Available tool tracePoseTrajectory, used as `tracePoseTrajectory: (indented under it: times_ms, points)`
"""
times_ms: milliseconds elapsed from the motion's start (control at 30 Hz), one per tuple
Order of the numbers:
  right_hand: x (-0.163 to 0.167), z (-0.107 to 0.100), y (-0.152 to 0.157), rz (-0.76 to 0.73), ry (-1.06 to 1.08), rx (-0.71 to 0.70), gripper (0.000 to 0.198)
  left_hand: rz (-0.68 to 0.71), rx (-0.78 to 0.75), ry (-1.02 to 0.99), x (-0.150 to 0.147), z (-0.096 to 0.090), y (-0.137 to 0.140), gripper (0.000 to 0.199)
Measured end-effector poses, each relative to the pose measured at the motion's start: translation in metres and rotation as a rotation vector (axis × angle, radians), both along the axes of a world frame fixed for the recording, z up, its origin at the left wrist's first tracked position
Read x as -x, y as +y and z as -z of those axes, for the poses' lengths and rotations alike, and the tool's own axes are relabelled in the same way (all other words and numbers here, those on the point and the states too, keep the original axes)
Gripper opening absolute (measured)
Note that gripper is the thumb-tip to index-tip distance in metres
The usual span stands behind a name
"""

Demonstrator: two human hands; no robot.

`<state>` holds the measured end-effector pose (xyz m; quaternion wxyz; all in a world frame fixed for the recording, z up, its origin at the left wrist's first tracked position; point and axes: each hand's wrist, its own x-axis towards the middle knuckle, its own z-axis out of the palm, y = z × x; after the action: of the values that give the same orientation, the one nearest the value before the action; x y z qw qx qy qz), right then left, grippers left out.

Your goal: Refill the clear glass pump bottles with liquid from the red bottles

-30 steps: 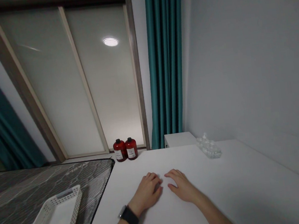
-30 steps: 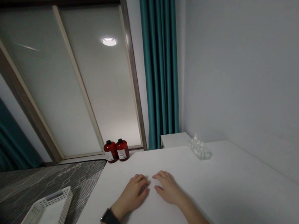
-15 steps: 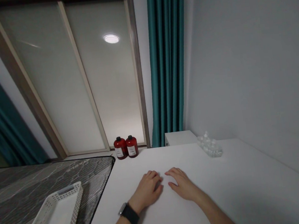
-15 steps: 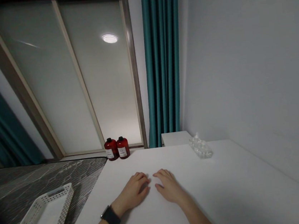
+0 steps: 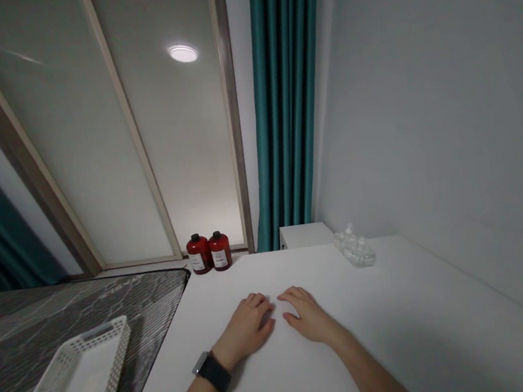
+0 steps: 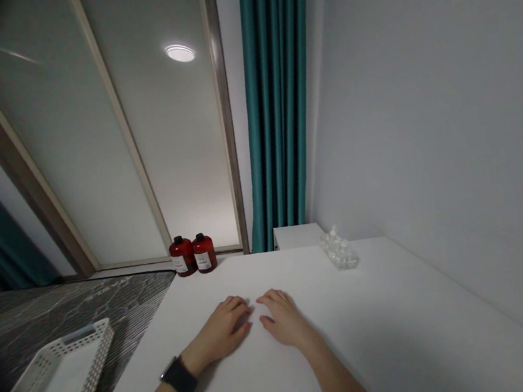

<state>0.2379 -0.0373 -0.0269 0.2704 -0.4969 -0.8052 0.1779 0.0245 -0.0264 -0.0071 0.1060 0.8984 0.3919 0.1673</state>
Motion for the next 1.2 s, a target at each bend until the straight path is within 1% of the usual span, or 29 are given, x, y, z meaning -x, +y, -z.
tracePoseTrajectory:
  times_ms: [400,533,633,667,733,933,1067,1200]
  points:
    - [0.002,-0.002,-0.001,0.017,-0.02,0.0,0.042,-0.023,-0.002,-0.003,-0.002,-0.003,0.003,0.019]
    - [0.0,-0.008,0.002,0.013,-0.037,0.004,0.039,-0.016,0.002,0.012,-0.004,-0.004,0.005,0.021]
    - [-0.012,-0.018,0.013,-0.013,-0.054,-0.012,0.034,-0.01,-0.006,0.024,-0.005,-0.004,0.008,0.023]
    - [-0.018,-0.023,0.019,-0.016,-0.078,-0.035,0.033,-0.007,-0.004,0.029,-0.005,-0.003,0.009,0.022]
    - [-0.035,-0.033,0.034,0.042,-0.208,-0.118,0.031,-0.004,-0.007,0.035,-0.005,-0.002,0.01,0.021]
    - [-0.103,-0.069,0.094,0.22,-0.329,-0.184,0.032,0.035,-0.047,0.01,-0.003,0.001,0.017,0.024]
    - [-0.148,-0.09,0.13,0.385,-0.433,-0.181,0.036,0.036,-0.084,-0.025,-0.002,0.003,0.021,0.021]
    - [-0.188,-0.098,0.15,0.566,-0.518,-0.128,0.04,0.029,-0.097,-0.033,0.001,0.009,0.026,0.022]
